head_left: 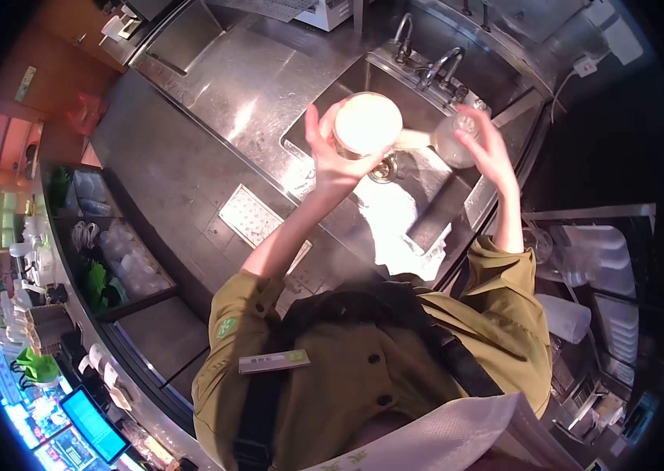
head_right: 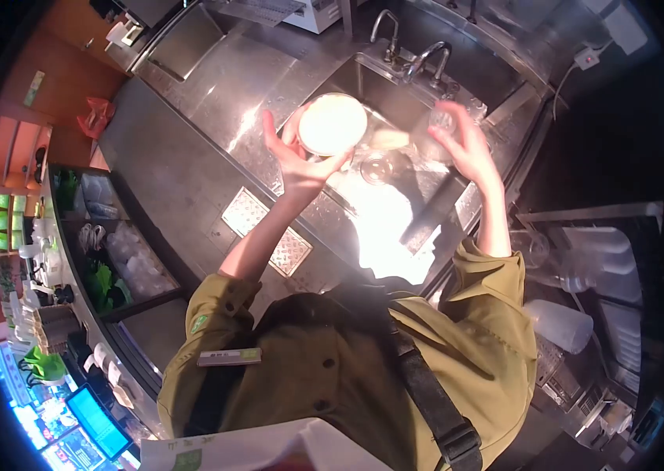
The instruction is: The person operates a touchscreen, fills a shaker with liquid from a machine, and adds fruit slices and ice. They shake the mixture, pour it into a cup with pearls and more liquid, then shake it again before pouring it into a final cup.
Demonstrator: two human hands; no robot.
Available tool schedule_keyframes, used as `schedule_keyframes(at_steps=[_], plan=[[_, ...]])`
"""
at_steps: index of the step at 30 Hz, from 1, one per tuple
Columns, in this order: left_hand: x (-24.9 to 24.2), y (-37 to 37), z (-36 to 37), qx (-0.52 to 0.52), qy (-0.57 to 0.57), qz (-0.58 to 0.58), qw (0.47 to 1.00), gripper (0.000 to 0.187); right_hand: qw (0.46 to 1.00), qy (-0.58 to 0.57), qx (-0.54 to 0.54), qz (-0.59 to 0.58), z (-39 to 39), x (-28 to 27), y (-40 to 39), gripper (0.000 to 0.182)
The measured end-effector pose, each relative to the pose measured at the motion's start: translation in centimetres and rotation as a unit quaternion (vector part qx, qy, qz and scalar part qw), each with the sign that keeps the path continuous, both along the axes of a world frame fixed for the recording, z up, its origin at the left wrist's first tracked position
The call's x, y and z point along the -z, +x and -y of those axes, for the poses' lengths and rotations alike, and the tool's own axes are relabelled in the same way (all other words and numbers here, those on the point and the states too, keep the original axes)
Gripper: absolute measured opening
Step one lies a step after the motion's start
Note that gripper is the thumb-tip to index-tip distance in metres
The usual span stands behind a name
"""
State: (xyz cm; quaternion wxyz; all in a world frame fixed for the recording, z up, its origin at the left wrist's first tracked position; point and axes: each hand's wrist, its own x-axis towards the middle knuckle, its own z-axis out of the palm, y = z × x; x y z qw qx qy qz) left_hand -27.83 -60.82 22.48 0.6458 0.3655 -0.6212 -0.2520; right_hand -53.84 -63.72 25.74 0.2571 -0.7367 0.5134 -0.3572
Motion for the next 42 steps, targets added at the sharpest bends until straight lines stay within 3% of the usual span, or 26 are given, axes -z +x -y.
schedule_keyframes(at_steps=[2,3,4,7,8,10,11,18,21,22,24,25,27,28,30,33,36,37,39,42], plan=[[0.2,0.6,1.3,-0.030,0.010,-0.002,0.999,0.116,0.988,0.123,0.012,-0.093,2.1,5.5,-0.8,0.051],[0.3,1.2,2.0,-0.043,-0.052,0.057,0.996,0.118,0.980,0.127,0.022,-0.148,2.9,7.2,-0.3,0.054],[0.2,1.7,2.4,-0.054,-0.011,0.056,0.997,0.119,0.970,0.131,0.033,-0.203,3.7,8.9,0.0,0.057],[-0.4,2.9,2.7,-0.098,0.071,0.094,0.988,0.121,0.930,-0.056,0.062,-0.359,7.8,13.6,-0.7,0.059],[-0.6,2.9,3.0,-0.075,0.071,0.044,0.994,0.121,0.905,-0.106,0.072,-0.405,8.9,14.2,-1.1,0.059],[-1.5,3.4,3.3,-0.039,0.073,-0.046,0.996,0.120,0.868,-0.079,0.052,-0.487,11.6,15.6,-2.4,0.057],[-1.5,4.0,3.4,-0.051,0.070,-0.029,0.996,0.117,0.858,-0.035,0.043,-0.510,11.9,14.5,-2.6,0.056],[-3.7,7.4,3.8,-0.025,0.052,-0.004,0.998,0.119,0.836,-0.025,-0.033,-0.547,12.0,12.1,-4.9,0.052],[-3.7,8.7,4.1,-0.028,0.045,0.016,0.998,0.117,0.874,0.030,0.049,-0.482,11.9,12.8,-3.3,0.056],[-3.9,9.2,4.1,-0.027,0.049,0.013,0.998,0.117,0.933,0.145,0.096,-0.315,11.0,11.7,-1.6,0.057],[-4.2,10.0,4.2,-0.025,0.055,0.007,0.998,0.118,0.956,0.203,0.210,-0.009,11.0,18.8,0.3,0.055],[-4.1,10.7,4.4,-0.039,0.043,0.033,0.998,0.118,0.886,0.317,0.263,0.212,9.3,19.6,2.7,0.051],[-4.5,11.9,4.9,-0.036,0.039,0.049,0.997,0.119,0.615,0.441,0.275,0.593,7.8,23.1,8.0,0.047],[-4.5,12.2,5.1,-0.031,0.039,0.055,0.997,0.119,0.445,0.450,0.236,0.737,7.5,26.2,9.6,0.047],[-4.5,13.2,5.7,-0.011,0.031,0.050,0.998,0.114,0.333,0.397,0.278,0.809,6.8,28.0,12.8,0.035],[-4.9,14.8,7.0,0.022,0.028,0.062,0.997,0.114,0.151,0.295,0.208,0.920,6.8,28.4,14.8,0.043],[-4.9,16.2,8.4,0.054,0.030,0.060,0.996,0.114,0.380,0.312,0.327,0.807,6.5,28.8,15.5,0.043],[-4.9,16.5,8.9,0.062,0.030,0.062,0.996,0.113,0.381,0.291,0.270,0.835,6.2,28.9,15.4,0.042],[-4.8,17.0,9.9,0.072,0.026,0.073,0.994,0.113,0.451,0.266,0.402,0.751,4.8,24.1,15.8,0.043],[-4.4,17.6,11.1,0.077,0.027,0.083,0.993,0.113,0.402,0.225,0.424,0.779,4.1,19.4,15.3,0.055]])
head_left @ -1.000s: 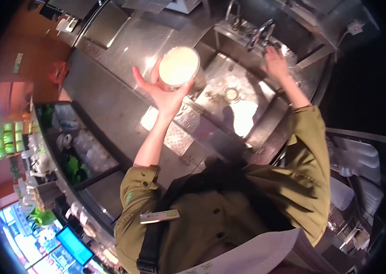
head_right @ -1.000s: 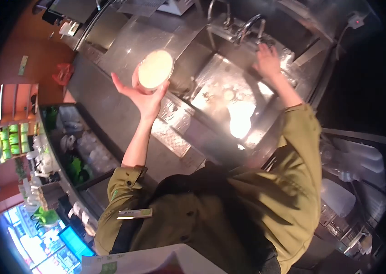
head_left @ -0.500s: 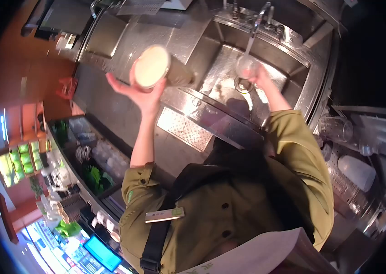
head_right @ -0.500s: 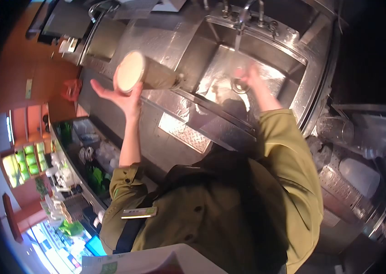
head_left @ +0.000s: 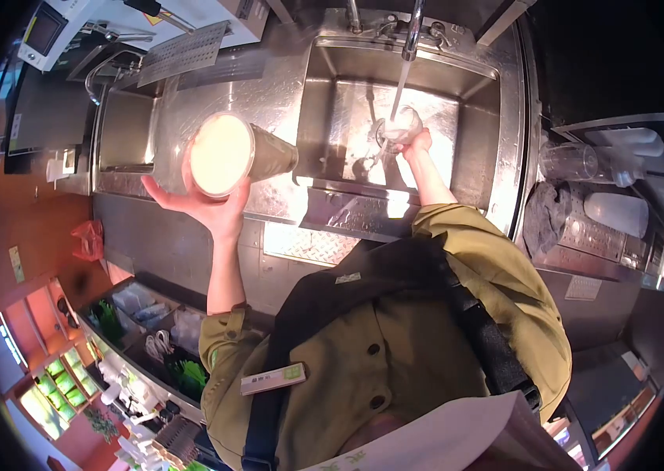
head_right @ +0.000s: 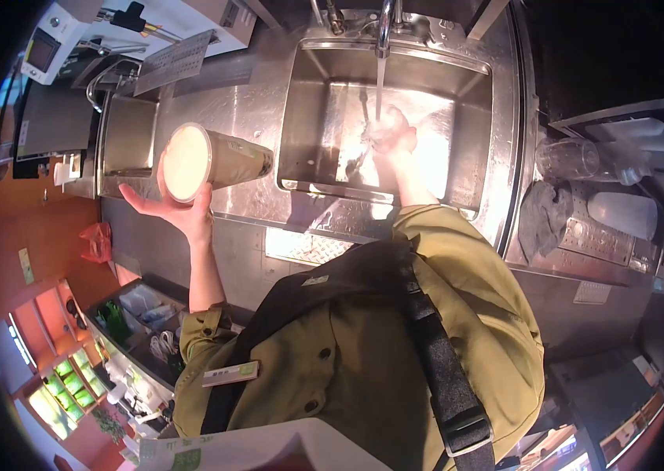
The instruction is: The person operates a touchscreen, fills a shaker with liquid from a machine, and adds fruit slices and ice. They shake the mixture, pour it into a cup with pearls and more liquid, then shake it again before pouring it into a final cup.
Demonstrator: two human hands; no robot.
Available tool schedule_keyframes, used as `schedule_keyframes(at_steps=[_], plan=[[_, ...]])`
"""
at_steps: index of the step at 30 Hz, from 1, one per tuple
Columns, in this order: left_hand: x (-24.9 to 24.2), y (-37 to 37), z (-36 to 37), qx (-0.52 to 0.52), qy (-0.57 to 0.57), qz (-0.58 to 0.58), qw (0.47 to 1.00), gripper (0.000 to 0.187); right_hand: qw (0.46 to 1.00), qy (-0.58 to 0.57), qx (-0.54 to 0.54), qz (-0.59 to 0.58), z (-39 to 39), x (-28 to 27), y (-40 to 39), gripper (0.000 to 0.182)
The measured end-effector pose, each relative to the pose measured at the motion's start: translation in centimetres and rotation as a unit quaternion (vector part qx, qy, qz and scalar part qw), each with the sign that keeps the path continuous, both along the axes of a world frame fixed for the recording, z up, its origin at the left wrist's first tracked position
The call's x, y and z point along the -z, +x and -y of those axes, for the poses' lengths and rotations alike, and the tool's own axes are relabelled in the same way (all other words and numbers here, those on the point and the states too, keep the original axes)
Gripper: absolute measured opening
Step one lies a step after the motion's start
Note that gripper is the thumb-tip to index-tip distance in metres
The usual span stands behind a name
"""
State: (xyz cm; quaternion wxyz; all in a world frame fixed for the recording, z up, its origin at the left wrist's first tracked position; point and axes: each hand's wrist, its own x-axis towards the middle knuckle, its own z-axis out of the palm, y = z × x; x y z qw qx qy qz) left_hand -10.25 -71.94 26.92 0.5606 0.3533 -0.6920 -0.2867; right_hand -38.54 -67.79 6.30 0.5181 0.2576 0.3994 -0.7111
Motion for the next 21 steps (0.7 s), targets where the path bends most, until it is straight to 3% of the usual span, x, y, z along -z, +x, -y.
schedule_keyframes(at_steps=[3,4,8,12,15,18,21], plan=[[0.3,0.2,1.2,0.025,-0.005,-0.003,1.000,0.113,0.999,-0.026,-0.021,-0.012,0.6,2.4,-0.5,0.064],[0.5,0.3,1.6,0.019,0.002,-0.004,1.000,0.114,0.999,-0.034,-0.026,0.006,1.0,5.3,-1.0,0.059],[1.4,0.8,3.0,0.022,0.013,-0.004,1.000,0.117,0.989,-0.035,-0.044,0.135,1.6,7.0,-0.7,0.052],[1.3,0.6,3.7,0.012,0.034,-0.001,0.999,0.118,0.944,-0.154,-0.018,0.291,1.1,6.9,-0.6,0.039],[1.2,0.6,4.2,0.026,0.039,-0.005,0.999,0.117,0.984,-0.131,0.024,0.120,1.5,9.5,0.6,0.048],[1.0,0.3,4.6,0.041,0.021,0.012,0.999,0.117,0.988,-0.135,0.081,-0.004,1.2,10.0,1.1,0.048],[1.1,-0.1,4.9,0.035,0.006,0.024,0.999,0.112,0.984,-0.158,0.078,0.029,2.5,8.5,1.3,0.047]])
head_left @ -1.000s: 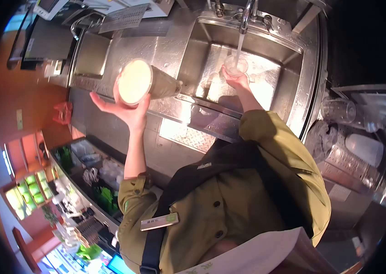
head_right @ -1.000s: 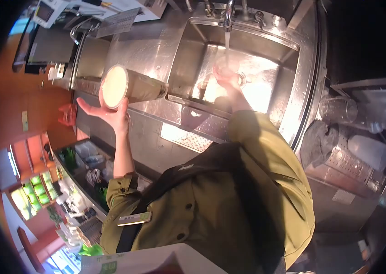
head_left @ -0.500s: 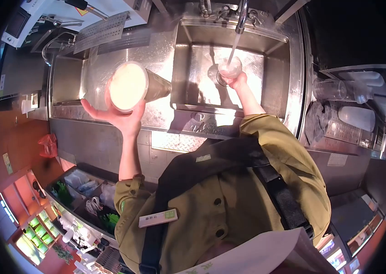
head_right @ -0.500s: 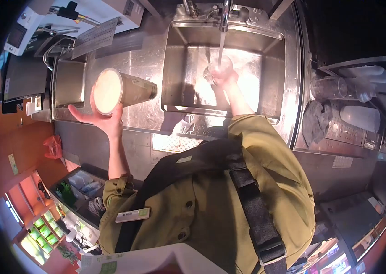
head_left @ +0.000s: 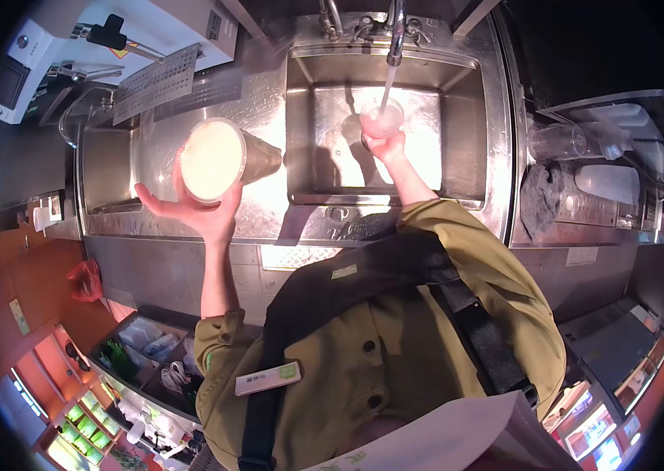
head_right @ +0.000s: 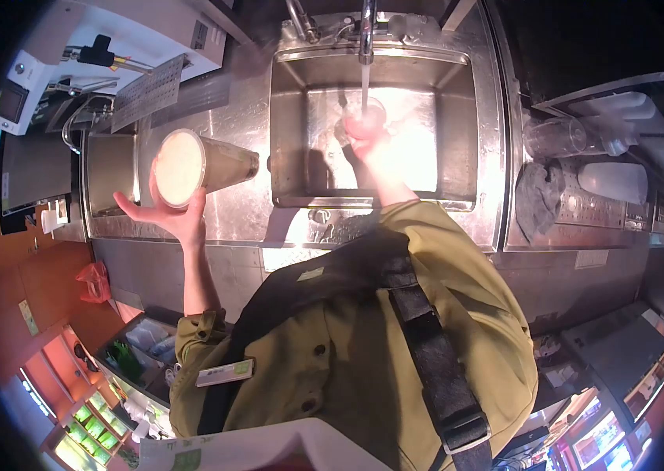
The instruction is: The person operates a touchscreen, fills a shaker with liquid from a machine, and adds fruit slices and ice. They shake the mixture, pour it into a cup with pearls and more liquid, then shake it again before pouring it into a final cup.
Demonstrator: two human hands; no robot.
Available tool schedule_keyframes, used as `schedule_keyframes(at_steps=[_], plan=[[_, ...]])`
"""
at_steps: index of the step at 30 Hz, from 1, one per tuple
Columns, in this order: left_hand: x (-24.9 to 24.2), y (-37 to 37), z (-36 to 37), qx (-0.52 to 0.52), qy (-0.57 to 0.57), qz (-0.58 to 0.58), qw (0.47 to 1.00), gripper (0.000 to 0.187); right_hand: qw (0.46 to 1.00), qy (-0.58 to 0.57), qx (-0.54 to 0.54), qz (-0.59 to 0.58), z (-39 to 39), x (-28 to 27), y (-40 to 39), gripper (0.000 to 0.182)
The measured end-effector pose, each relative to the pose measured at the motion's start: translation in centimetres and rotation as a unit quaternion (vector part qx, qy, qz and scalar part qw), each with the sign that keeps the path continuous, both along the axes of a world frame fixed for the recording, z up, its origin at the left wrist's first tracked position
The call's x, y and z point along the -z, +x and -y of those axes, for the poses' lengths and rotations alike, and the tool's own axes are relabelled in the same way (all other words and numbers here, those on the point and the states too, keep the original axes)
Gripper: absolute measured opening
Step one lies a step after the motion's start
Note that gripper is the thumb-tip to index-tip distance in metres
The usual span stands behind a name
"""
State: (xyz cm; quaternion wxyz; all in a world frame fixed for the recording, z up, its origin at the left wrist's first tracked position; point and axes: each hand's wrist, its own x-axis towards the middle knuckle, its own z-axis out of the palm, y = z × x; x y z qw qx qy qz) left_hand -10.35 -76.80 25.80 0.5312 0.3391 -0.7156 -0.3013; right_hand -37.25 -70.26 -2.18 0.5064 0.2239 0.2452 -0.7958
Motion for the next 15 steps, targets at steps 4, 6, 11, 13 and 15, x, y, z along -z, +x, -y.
schedule_keyframes(at_steps=[4,6,11,13,15], plan=[[-0.4,-0.8,0.4,0.015,-0.018,0.012,1.000,0.111,0.997,-0.028,-0.018,0.073,0.1,-1.0,-1.0,0.046],[-0.3,-1.1,0.5,0.021,-0.031,0.019,0.999,0.111,0.971,-0.186,-0.023,0.150,0.0,0.5,-0.9,0.046],[-0.5,-2.5,0.3,0.032,-0.017,-0.002,0.999,0.110,0.995,-0.014,-0.021,0.101,1.1,-3.6,-0.4,0.047],[-0.7,-2.7,0.3,0.039,-0.010,-0.010,0.999,0.111,0.995,-0.055,-0.076,0.022,0.4,-3.8,-0.9,0.047],[-0.6,-3.0,0.3,0.042,0.011,-0.030,0.999,0.114,0.988,-0.033,-0.128,-0.077,0.0,-4.1,-1.1,0.048]])
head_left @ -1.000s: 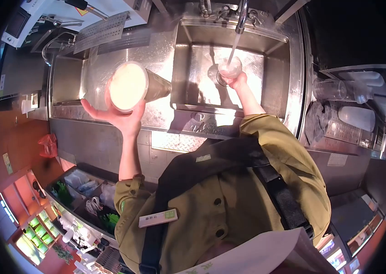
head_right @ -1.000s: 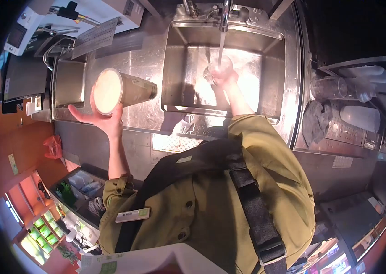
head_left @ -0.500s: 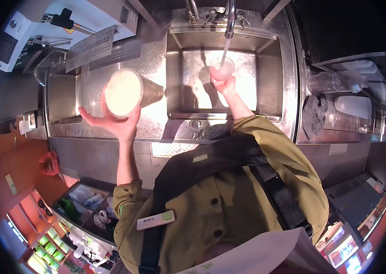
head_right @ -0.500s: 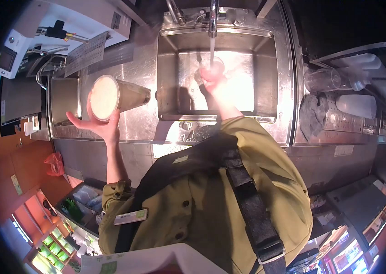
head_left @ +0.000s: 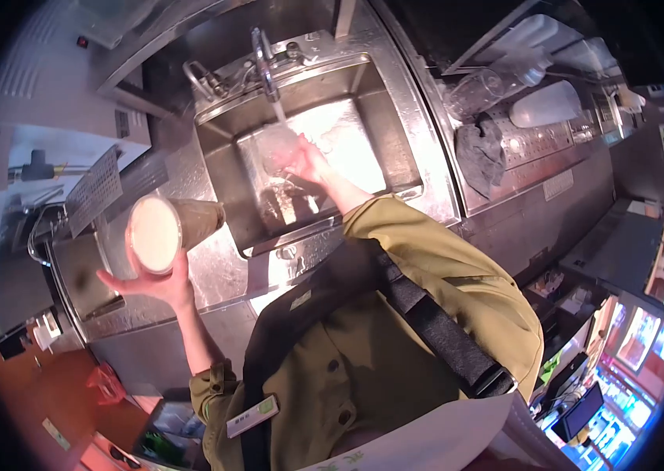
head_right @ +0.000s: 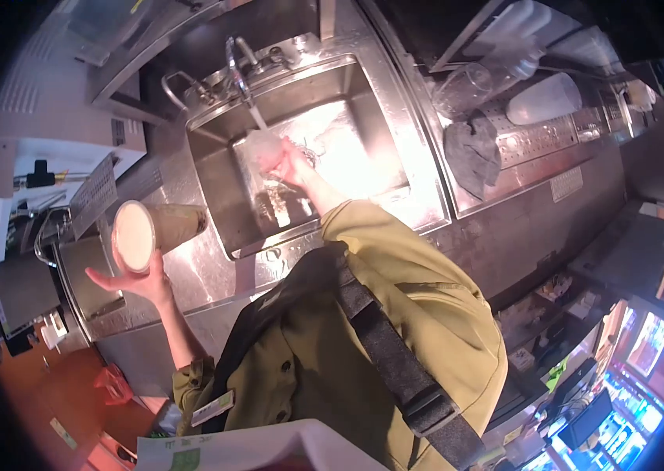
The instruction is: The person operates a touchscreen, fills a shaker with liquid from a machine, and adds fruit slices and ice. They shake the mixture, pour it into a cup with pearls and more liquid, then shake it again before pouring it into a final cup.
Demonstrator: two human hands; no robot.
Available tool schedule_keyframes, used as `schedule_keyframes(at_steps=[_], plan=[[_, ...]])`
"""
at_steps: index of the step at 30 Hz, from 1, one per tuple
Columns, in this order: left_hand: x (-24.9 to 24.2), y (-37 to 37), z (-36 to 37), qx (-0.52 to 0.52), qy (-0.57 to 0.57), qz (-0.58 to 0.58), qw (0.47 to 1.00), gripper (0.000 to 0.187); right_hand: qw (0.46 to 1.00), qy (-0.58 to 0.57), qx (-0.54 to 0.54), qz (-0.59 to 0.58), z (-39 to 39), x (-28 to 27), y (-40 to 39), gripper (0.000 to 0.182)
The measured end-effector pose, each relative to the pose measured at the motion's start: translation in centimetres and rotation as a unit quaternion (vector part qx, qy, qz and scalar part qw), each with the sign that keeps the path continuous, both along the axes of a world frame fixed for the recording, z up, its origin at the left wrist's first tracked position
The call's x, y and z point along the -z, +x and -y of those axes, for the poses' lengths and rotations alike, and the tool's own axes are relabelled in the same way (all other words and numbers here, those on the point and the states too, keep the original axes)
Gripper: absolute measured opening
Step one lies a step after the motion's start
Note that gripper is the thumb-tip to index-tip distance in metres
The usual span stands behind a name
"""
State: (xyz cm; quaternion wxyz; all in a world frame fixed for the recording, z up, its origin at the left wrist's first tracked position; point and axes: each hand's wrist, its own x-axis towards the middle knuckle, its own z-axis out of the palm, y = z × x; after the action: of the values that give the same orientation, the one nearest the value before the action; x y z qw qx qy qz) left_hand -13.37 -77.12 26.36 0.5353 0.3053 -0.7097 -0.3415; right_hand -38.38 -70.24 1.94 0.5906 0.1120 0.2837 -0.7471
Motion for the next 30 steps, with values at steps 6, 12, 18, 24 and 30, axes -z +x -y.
schedule_keyframes(at_steps=[6,12,18,24,30], plan=[[-0.1,-1.1,-0.2,0.027,-0.037,0.025,0.999,0.108,0.544,0.235,-0.161,-0.789,-1.0,-4.5,-1.3,0.057],[0.5,-2.6,-1.0,0.050,-0.023,0.003,0.998,0.107,0.452,0.328,0.004,-0.830,-12.9,-17.8,-9.1,0.054],[0.5,-4.6,-2.0,0.059,-0.020,-0.016,0.998,0.103,0.178,0.469,0.239,-0.831,-22.1,-22.4,-21.8,0.053],[0.2,-6.8,-3.5,0.034,-0.021,-0.038,0.998,0.106,0.161,0.477,0.299,-0.810,-26.7,-20.3,-24.9,0.059],[-0.1,-7.9,-4.8,-0.052,-0.030,-0.006,0.998,0.111,0.123,0.644,0.241,-0.716,-39.6,-18.2,-35.6,0.064]])
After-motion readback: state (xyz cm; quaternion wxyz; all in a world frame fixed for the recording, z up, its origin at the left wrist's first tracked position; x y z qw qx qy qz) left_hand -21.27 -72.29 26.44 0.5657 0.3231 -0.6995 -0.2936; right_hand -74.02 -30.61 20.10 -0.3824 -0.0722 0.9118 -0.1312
